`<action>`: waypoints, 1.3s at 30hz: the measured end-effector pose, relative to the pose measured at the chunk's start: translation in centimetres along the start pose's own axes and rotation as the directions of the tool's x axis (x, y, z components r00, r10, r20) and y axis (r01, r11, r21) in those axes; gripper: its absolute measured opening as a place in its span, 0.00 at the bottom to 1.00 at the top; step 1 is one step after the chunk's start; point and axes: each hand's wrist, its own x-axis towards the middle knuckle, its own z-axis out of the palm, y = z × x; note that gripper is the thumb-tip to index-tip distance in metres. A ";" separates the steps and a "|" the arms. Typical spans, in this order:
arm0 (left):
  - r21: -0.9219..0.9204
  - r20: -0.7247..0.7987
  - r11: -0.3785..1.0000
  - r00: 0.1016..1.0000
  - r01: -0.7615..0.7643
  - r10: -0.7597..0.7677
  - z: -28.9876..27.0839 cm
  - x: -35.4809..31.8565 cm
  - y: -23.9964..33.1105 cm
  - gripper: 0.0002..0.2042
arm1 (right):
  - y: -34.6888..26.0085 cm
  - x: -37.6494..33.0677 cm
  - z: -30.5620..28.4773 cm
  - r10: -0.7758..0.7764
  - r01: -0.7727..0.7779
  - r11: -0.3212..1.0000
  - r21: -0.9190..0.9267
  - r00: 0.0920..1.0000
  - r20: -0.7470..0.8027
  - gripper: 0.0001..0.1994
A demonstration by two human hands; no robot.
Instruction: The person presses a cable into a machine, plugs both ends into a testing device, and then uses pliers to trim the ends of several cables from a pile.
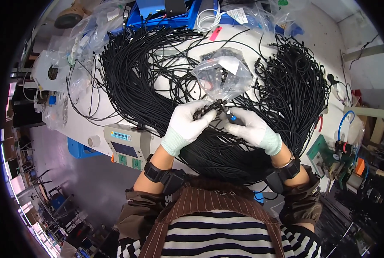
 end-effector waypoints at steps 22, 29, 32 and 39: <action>0.116 -0.164 0.993 0.986 0.029 -0.010 1.1 4.7 -2.7 0.10 | 4.3 4.7 -0.4 -0.027 -0.044 0.966 -0.254 0.963 -0.268 0.12; 0.294 -0.176 0.956 0.983 0.009 0.045 0.8 6.3 -4.7 0.13 | 5.0 6.0 -0.1 0.127 -0.149 0.984 -0.097 0.970 -0.207 0.16; 0.267 -0.149 0.954 0.984 0.135 -0.098 0.3 6.7 -3.9 0.15 | 4.1 6.0 -0.3 0.255 -0.217 0.855 0.472 0.967 -0.018 0.06; -0.516 -0.294 0.843 0.956 -0.151 -0.009 -2.5 0.2 -5.6 0.15 | 5.1 1.3 -1.5 0.080 0.029 0.931 0.365 0.956 -0.282 0.10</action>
